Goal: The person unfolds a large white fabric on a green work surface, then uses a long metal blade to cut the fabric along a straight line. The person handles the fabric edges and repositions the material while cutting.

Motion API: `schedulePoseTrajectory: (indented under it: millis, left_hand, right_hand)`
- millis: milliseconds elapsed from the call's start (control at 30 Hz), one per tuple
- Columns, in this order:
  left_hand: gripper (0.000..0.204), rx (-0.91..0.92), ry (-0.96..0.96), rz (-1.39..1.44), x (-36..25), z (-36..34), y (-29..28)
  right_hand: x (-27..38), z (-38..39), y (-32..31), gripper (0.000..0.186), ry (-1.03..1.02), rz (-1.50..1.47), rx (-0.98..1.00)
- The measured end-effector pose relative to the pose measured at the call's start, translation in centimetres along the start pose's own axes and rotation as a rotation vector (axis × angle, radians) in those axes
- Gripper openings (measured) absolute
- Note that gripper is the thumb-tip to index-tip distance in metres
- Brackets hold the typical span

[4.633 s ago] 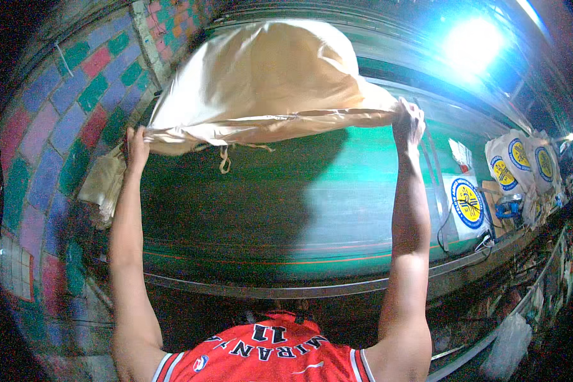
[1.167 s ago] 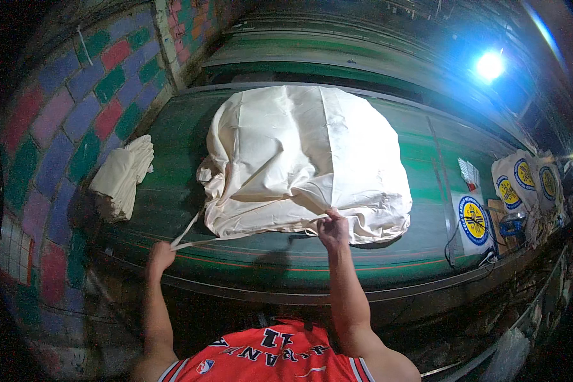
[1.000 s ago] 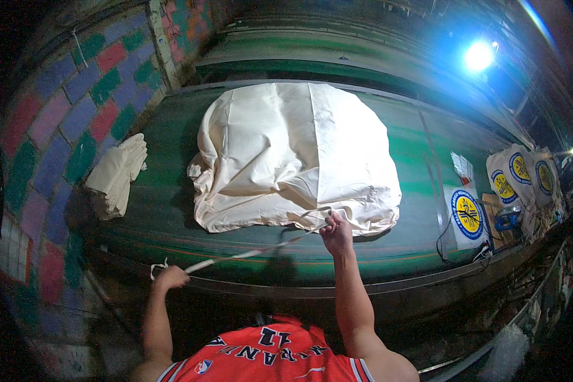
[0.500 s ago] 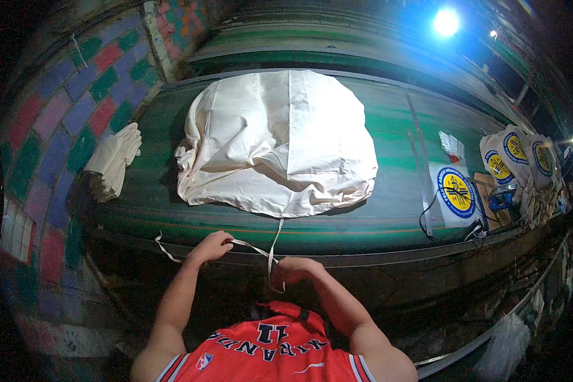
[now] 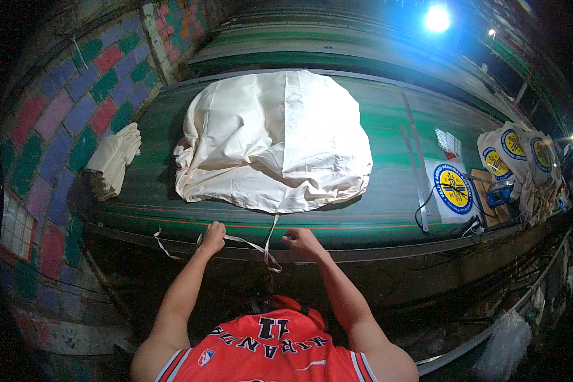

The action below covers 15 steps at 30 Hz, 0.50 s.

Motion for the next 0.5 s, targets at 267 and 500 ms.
schedulePoseTrajectory:
  millis: [267,500]
  left_hand:
    - [0.015,-0.064,-0.133,0.202,-3.1,0.1,-5.8]
    - [0.034,1.19,-0.466,0.928,-9.9,6.0,-8.7]
  right_hand:
    - [2.5,-3.7,2.7,0.037,-0.096,-0.024,-0.096]
    - [9.9,-3.3,7.1,0.035,-0.621,-0.202,0.194]
Point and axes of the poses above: each hand's wrist, its own z-axis away from the middle knuckle, its own y-axis out of the palm, x = y × z, the point moved 4 cm from there along -z, towards the middle knuckle, and after that the axes turned 11 degrees about z, right-handed, at the moved point
